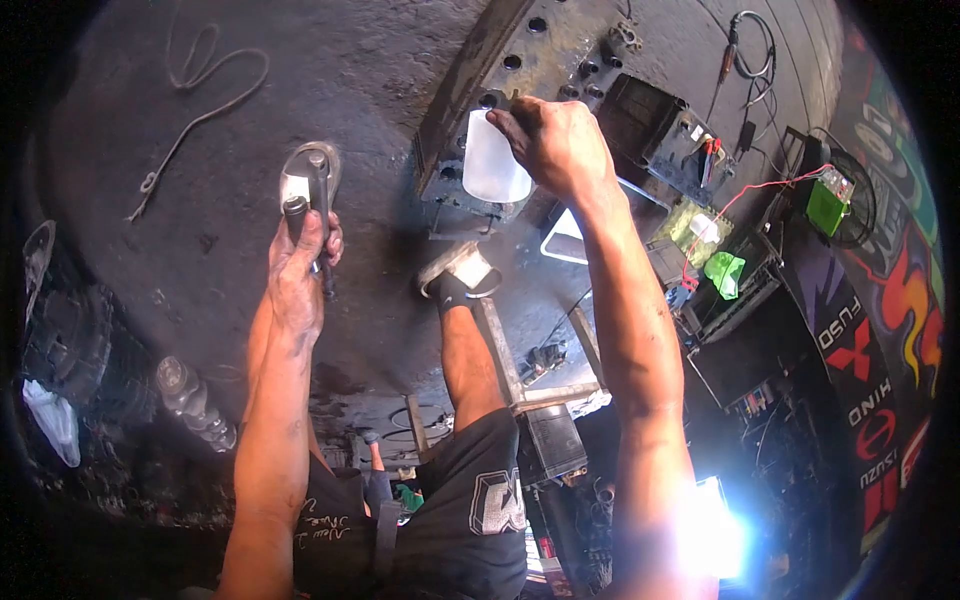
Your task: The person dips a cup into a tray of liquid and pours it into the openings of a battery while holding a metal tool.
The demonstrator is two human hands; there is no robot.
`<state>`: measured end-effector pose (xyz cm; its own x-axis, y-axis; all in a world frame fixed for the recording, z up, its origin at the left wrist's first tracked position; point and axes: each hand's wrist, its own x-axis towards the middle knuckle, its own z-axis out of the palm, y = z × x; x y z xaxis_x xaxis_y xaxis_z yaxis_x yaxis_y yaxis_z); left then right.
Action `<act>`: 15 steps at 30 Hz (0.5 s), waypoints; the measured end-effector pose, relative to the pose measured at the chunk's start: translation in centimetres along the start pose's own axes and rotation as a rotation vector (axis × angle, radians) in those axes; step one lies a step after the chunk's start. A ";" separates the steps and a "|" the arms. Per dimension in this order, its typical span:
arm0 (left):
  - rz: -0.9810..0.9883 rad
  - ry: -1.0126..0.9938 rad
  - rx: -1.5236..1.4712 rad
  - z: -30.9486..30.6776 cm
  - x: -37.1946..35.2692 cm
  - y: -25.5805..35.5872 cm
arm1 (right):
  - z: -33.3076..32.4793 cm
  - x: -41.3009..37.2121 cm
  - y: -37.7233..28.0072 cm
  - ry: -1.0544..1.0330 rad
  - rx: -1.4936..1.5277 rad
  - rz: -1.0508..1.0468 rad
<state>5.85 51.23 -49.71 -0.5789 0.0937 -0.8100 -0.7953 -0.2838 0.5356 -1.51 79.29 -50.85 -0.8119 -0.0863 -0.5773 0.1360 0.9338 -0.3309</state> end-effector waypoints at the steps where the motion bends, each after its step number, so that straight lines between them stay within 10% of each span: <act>1: 0.000 -0.008 -0.002 -0.1 0.0 0.0 | 0.1 0.1 0.1 0.011 0.012 -0.009; 15: -0.009 0.019 0.012 1.4 -0.1 -1.2 | 1.0 -13.0 6.4 0.227 0.394 0.457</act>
<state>6.55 52.90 -49.95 -0.5681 0.0777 -0.8193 -0.8027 -0.2718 0.5308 10.46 86.09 -46.20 -0.7169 0.4057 -0.5670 0.6596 0.6581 -0.3630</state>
